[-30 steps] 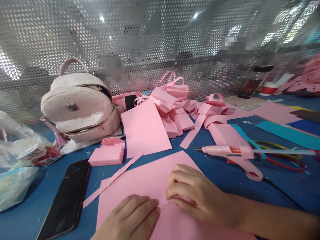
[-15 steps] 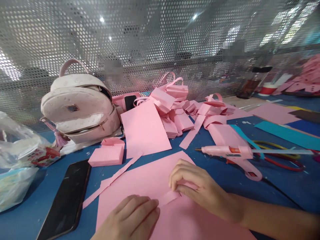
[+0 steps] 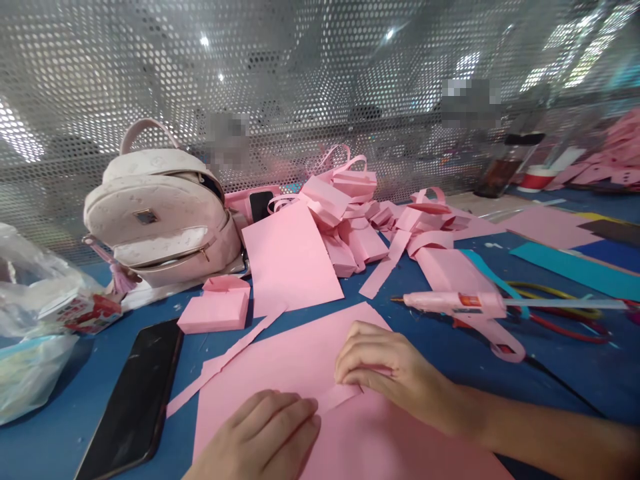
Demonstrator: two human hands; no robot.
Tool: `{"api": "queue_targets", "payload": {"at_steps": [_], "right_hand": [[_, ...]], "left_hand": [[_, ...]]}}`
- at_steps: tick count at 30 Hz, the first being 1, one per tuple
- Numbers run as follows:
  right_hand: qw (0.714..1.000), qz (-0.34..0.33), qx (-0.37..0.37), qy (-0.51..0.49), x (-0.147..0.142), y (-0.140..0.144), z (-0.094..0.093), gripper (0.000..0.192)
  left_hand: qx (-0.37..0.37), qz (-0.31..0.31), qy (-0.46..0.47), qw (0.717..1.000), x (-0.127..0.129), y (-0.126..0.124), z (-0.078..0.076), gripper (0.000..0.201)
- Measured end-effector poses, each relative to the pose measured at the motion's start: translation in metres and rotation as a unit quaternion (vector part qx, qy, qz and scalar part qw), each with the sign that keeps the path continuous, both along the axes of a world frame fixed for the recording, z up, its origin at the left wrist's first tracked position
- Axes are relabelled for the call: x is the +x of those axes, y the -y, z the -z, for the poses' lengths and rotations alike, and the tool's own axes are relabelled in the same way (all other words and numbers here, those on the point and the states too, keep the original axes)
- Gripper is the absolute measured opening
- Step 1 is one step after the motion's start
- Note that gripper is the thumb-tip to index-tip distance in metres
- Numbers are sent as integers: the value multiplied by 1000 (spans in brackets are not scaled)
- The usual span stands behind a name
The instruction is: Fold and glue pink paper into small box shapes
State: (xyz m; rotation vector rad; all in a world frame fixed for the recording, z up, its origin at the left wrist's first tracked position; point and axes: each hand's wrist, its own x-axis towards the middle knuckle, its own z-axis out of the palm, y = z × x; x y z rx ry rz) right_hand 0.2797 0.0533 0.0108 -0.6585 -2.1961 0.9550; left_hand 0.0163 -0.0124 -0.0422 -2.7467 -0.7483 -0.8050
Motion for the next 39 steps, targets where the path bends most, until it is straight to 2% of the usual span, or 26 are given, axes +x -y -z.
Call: {"api": "queue_targets", "payload": {"at_steps": [4, 8, 12, 17, 21, 23, 28, 33, 36, 39], "right_hand": [[997, 13, 2, 70, -2, 2, -3, 8], [991, 27, -3, 130, -4, 4, -5, 25], [986, 22, 20, 166, -5, 4, -5, 30], [986, 7, 57, 156, -5, 4, -4, 23], [985, -3, 111, 134, -5, 6, -1, 17], [982, 0, 135, 132, -4, 8, 0, 15], [972, -2, 188, 144, -3, 13, 3, 14], [968, -3, 199, 156, -1, 16, 1, 15], [969, -8, 193, 151, -1, 17, 0, 15], [974, -15, 180, 136, -1, 18, 0, 13]], "left_hand": [[-11, -14, 4, 1000, -1, 1, -6, 38], [-31, -35, -12, 999, -3, 1, -21, 36], [-126, -81, 10, 989, -7, 3, -31, 40], [-253, -112, 89, 957, -3, 5, -35, 34], [-363, -125, 156, 910, 9, 5, -43, 24], [-394, -134, 175, 892, 16, 5, -45, 16], [-410, -168, 195, 875, 30, 12, -46, 4], [-399, -206, 196, 871, 35, 19, -46, 17], [-385, -238, 193, 871, 33, 19, -44, 17], [-389, -238, 202, 867, 28, 15, -43, 18]]}}
